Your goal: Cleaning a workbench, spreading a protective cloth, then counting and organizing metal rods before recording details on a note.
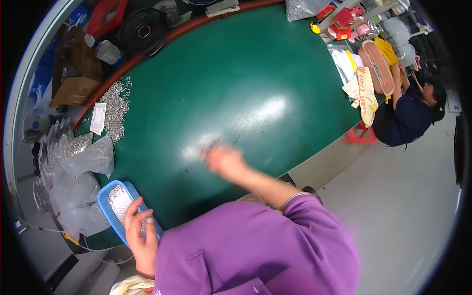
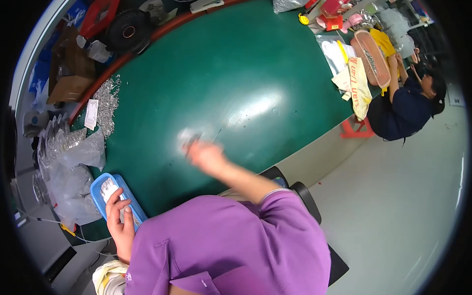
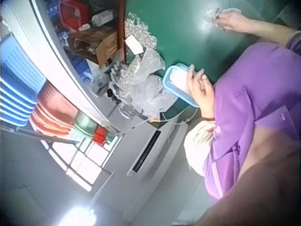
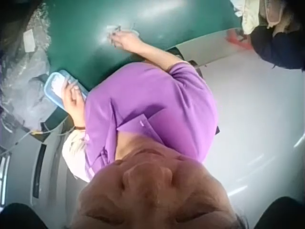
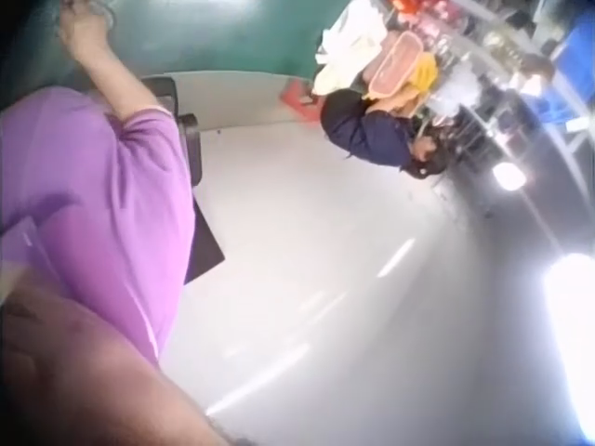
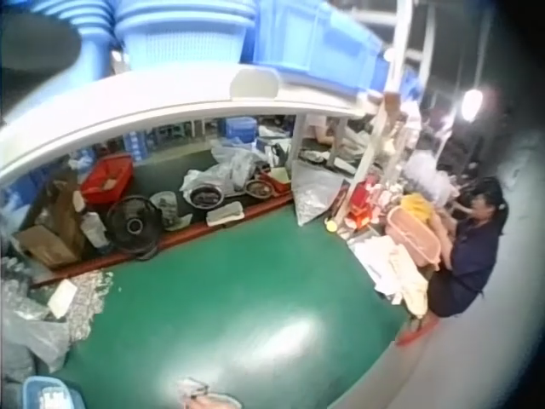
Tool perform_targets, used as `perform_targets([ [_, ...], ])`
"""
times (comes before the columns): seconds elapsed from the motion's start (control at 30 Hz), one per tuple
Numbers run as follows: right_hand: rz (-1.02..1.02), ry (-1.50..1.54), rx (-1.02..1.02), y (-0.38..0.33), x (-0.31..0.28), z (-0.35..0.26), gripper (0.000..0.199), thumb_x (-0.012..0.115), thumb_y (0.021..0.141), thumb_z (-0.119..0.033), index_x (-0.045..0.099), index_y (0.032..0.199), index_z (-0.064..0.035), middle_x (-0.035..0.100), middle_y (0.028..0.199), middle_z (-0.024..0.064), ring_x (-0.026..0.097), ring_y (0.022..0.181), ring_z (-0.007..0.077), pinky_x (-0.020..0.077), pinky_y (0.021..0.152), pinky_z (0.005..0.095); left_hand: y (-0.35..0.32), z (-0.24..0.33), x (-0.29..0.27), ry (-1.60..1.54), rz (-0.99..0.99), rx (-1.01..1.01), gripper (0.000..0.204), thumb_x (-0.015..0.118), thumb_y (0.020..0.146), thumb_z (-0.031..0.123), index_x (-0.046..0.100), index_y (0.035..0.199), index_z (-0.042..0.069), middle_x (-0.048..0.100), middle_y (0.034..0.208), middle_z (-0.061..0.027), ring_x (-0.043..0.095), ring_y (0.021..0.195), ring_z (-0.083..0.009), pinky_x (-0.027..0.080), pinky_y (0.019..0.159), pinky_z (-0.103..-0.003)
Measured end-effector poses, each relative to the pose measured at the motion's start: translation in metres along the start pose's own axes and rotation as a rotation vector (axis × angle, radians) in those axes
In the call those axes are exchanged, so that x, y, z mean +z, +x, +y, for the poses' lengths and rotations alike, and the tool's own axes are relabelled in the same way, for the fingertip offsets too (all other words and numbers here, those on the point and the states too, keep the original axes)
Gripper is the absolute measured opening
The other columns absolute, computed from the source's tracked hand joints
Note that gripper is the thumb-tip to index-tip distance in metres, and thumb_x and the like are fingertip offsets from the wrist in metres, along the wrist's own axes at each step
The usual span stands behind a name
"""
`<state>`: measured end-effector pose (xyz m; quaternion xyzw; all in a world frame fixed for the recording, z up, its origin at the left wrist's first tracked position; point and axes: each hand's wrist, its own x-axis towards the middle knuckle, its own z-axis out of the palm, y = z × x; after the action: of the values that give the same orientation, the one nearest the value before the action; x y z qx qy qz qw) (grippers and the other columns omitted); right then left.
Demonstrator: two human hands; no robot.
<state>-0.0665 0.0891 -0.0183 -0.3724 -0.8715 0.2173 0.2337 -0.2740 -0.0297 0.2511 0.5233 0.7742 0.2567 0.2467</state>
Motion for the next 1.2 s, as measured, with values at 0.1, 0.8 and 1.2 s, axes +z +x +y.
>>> perform_targets([
  [0.1, -0.107, 0.115, -0.213, -0.032, 0.0, -0.076, 0.035, 0.059, 0.073, -0.018, 0.06, 0.108, -0.0223, 0.05, 0.071, 0.0028, 0.059, 0.067, 0.0181, 0.0508, 0.053, 0.0336, -0.003, 0.005, -0.001, -0.015, -0.029, 0.072, 0.01, 0.053, 0.082, 0.0, 0.06, 0.09, -0.001, 0.054, 0.12, -0.0166, 0.05, 0.113, -0.0319, 0.036, 0.098, -0.039],
  [0.8, 0.296, -0.318, 0.662, -0.102, -0.069, 0.016, 0.029, 0.056, 0.08, -0.019, 0.058, 0.109, -0.0143, 0.055, 0.073, 0.008, 0.058, 0.067, 0.0262, 0.0482, 0.055, 0.0402, -0.065, -0.031, -0.038, 0.036, -0.058, 0.172, 0.009, 0.052, 0.086, 0.006, 0.058, 0.088, 0.0, 0.053, 0.123, -0.0173, 0.048, 0.117, -0.0319, 0.034, 0.1, -0.043],
  [1.2, -0.141, -0.013, 0.181, -0.091, -0.028, -0.082, 0.021, 0.053, 0.083, -0.022, 0.058, 0.1, -0.0112, 0.054, 0.086, 0.0103, 0.059, 0.079, 0.0224, 0.0504, 0.062, 0.0353, -0.039, -0.001, -0.015, 0.047, -0.136, 0.297, 0.01, 0.051, 0.086, 0.006, 0.058, 0.088, -0.001, 0.052, 0.123, -0.0183, 0.046, 0.118, -0.0326, 0.033, 0.101, -0.043],
])
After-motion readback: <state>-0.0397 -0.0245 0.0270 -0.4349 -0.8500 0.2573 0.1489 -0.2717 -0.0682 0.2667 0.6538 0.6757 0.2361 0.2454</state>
